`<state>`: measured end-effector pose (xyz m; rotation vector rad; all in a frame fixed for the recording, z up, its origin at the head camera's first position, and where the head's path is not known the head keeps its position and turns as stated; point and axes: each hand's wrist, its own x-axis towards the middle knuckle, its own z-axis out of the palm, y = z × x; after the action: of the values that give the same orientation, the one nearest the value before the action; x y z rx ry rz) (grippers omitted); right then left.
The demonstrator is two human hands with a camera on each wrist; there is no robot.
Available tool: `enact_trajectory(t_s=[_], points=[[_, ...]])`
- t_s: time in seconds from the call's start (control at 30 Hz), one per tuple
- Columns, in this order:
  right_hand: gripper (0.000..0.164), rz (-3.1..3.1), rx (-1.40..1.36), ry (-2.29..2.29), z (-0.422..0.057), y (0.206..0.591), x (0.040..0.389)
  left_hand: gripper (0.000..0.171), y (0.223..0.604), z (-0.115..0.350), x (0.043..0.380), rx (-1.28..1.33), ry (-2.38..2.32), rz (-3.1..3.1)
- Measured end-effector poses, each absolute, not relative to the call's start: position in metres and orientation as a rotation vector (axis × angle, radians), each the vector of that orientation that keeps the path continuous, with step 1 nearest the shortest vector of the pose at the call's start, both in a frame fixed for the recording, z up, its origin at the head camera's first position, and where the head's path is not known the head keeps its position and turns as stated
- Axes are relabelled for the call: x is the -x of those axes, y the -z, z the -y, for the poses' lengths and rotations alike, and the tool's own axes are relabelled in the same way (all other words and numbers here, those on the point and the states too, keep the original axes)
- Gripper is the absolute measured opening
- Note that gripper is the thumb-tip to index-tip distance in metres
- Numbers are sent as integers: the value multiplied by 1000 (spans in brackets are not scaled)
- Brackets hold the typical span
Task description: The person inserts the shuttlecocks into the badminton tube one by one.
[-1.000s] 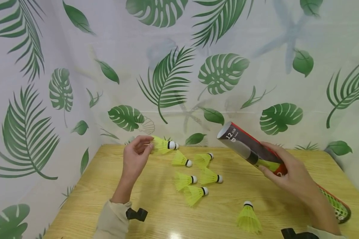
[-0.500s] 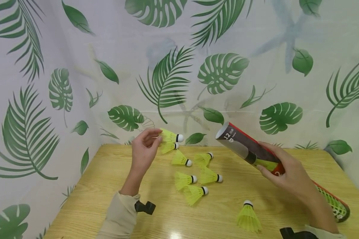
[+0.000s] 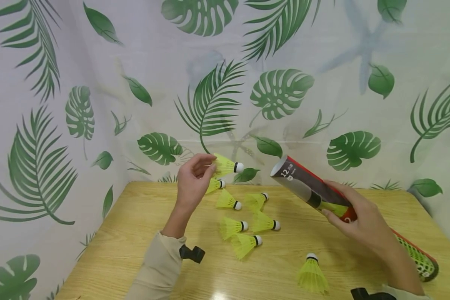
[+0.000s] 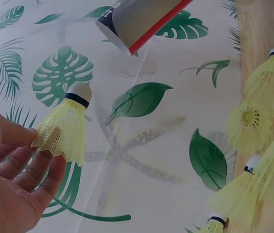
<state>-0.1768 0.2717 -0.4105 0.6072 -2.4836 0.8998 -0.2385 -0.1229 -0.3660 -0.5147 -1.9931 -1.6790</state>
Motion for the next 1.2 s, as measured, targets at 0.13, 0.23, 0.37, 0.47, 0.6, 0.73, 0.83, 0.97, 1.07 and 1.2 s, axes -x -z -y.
enact_trajectory(t_s=[0.13, 0.23, 0.37, 0.47, 0.6, 0.73, 0.83, 0.97, 1.07, 1.2], points=[[82, 2487, -607, -889, -271, 410, 177, 17, 365, 114, 241, 546, 1681, 1993], [81, 2489, -604, -887, -270, 410, 177, 17, 365, 108, 244, 558, 1688, 1995], [80, 2485, -603, -888, -269, 411, 179, 17, 366, 102, 246, 570, 1700, 1985], [81, 2477, -602, -878, -269, 411, 179, 16, 366, 97, 247, 593, 1700, 1977], [81, 2469, -596, -860, -269, 410, 179, 17, 366, 89, 249, 626, 1699, 1971], [79, 2486, -591, -845, -267, 411, 180, 17, 365, 83, 248, 643, 1699, 1973], [79, 2498, -584, -843, -266, 413, 179, 17, 364, 78, 247, 662, 1695, 1980], [80, 2488, -582, -850, -265, 414, 178, 17, 364, 71, 247, 682, 1679, 1993], [80, 2478, -585, -854, -265, 414, 178, 17, 364, 65, 247, 697, 1670, 1998], [80, 2477, -586, -856, -265, 414, 177, 17, 363, 57, 248, 723, 1660, 1995]])
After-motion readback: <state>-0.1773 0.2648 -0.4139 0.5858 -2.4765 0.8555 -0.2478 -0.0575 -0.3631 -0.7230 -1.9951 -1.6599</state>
